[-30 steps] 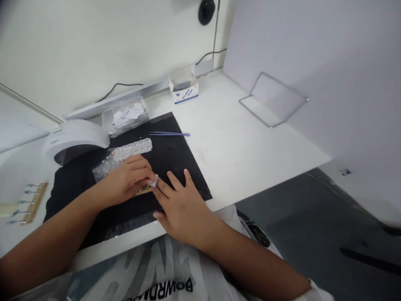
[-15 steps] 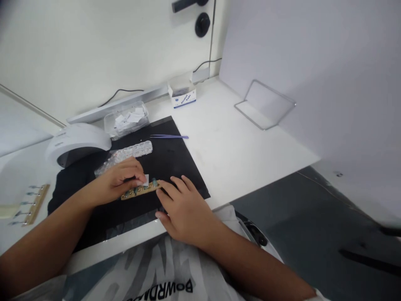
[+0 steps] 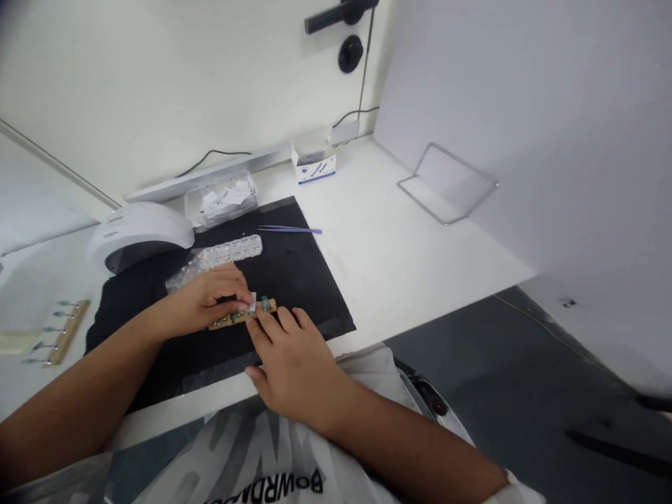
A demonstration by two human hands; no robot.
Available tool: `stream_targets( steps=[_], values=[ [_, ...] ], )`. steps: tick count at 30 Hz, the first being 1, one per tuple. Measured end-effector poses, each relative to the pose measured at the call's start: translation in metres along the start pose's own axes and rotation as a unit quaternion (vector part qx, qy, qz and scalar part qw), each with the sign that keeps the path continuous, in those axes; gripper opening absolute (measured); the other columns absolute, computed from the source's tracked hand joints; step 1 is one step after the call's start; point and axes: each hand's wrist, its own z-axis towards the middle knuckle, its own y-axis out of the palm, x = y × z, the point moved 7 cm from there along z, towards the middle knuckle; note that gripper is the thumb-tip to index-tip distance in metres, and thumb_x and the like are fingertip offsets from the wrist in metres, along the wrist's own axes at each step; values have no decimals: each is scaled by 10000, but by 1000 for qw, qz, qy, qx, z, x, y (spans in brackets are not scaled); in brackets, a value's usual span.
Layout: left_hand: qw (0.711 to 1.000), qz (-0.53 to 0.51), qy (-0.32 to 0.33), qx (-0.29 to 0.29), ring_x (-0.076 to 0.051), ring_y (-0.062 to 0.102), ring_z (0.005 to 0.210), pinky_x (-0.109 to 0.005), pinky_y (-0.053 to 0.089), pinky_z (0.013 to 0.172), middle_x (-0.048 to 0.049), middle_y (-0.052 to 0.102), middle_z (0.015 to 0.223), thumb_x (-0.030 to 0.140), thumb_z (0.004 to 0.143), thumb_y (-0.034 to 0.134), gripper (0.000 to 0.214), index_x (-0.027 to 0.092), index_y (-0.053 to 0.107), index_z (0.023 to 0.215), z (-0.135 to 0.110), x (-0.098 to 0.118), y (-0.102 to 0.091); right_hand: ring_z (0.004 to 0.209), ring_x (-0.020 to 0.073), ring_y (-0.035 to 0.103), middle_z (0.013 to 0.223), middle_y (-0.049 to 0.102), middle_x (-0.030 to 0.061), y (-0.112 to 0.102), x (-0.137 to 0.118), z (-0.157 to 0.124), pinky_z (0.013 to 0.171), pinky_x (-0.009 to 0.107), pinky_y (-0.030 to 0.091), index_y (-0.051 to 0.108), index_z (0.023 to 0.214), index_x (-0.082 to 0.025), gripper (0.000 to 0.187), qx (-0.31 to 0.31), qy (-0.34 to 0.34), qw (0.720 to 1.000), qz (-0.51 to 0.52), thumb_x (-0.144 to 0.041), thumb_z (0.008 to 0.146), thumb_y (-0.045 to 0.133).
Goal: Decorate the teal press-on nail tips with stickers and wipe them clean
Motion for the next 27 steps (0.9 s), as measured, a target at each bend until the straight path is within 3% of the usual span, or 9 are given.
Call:
stream_targets(
  steps=[10,21,27],
  values=[
    [999,10,37,0,-176,552,820,-328,444,786,-63,641,836,286,987,495,242,169,696,920,1,7,1,1227,333,403,1501,425,130,6,-1,7,910,533,372,422,1424,-90,594,7,32,998,-57,-433,943,484],
    [1000,0,9,9,-181,544,842,-329,424,796,-57,625,845,257,974,522,197,155,677,908,-1,-6,-2,1242,335,390,1535,379,123,9,-1,7,891,536,377,419,1423,-85,596,2,22,997,-69,-448,952,463],
    [999,25,37,-1,-182,533,825,-328,429,786,-61,623,847,240,981,499,203,160,678,929,0,6,2,1227,328,400,1510,416,127,8,-1,6,902,538,372,414,1426,-79,606,7,22,998,-66,-450,950,474]
  ],
)
